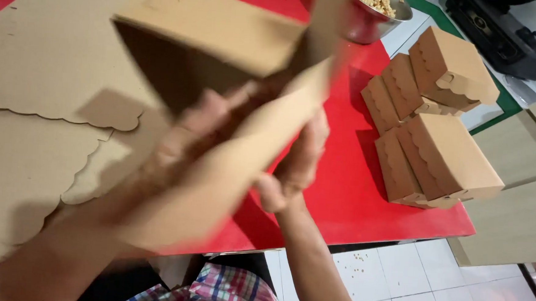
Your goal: The person assembles flat cardboard sheets into small boxes by folding the sides and tucking the flaps into slots. They repeat this process for multiple sheets, stacking the finished boxes on the right side of the red table.
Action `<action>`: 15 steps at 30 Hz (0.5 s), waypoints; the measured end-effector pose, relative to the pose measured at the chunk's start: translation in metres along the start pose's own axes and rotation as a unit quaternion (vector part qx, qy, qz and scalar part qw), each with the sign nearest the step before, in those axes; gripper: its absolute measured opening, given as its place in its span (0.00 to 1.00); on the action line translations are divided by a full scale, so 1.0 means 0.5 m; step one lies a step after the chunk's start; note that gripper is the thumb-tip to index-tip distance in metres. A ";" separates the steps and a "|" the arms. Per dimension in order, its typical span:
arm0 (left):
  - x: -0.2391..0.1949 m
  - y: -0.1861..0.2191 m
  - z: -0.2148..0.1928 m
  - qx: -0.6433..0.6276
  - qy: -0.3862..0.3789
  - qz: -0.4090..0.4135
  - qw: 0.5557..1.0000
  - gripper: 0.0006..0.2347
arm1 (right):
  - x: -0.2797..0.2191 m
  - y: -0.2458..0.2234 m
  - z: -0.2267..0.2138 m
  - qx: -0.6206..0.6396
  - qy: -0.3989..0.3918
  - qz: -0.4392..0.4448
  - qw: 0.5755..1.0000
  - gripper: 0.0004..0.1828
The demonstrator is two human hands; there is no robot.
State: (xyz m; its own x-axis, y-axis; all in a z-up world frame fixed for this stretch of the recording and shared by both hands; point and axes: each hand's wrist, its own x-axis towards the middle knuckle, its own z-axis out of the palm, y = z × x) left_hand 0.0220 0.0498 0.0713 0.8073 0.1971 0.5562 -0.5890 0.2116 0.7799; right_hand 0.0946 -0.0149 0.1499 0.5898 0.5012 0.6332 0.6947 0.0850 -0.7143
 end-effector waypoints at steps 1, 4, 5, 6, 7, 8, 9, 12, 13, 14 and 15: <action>-0.001 0.008 -0.009 -0.198 -0.035 -0.041 0.979 0.35 | -0.040 0.175 0.007 0.029 0.000 -0.194 0.981 0.40; 0.005 0.046 -0.003 -0.154 -0.067 -0.059 0.984 0.38 | -0.109 0.358 -0.016 0.047 0.000 -0.379 0.924 0.36; 0.007 0.060 0.004 0.087 -0.059 -0.033 0.994 0.36 | -0.113 0.370 -0.017 0.039 -0.002 -0.376 0.926 0.31; 0.003 0.048 0.009 0.088 -0.059 -0.034 0.994 0.36 | -0.117 0.349 -0.031 0.039 -0.002 -0.376 0.926 0.31; -0.002 0.036 0.013 0.134 -0.041 -0.021 0.990 0.35 | -0.120 0.329 -0.044 0.063 -0.023 -0.328 0.942 0.30; -0.007 0.023 0.018 0.180 -0.023 -0.010 0.983 0.35 | -0.126 0.310 -0.058 0.086 -0.044 -0.277 0.956 0.29; -0.010 0.013 0.021 0.179 -0.022 -0.012 0.984 0.35 | -0.128 0.297 -0.057 0.086 -0.045 -0.276 0.956 0.29; -0.014 -0.016 0.033 0.142 -0.024 -0.026 0.989 0.37 | -0.124 0.264 -0.074 0.250 0.023 -0.164 0.954 0.39; -0.014 -0.024 0.037 0.100 -0.032 -0.050 0.993 0.38 | -0.117 0.258 -0.089 0.234 -0.025 -0.179 0.955 0.37; -0.014 -0.032 0.043 0.057 -0.040 -0.073 0.995 0.40 | -0.109 0.251 -0.105 0.218 -0.073 -0.194 0.954 0.36; -0.008 -0.054 0.041 0.055 -0.042 -0.074 0.995 0.40 | -0.103 0.239 -0.112 0.216 -0.072 -0.193 0.955 0.36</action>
State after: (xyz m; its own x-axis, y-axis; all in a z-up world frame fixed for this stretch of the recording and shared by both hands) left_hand 0.0353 0.0238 0.0541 0.8880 0.0906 0.4508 -0.4593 0.1259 0.8793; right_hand 0.1702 -0.0787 0.0484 0.2405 0.4715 0.8484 0.5957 0.6184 -0.5125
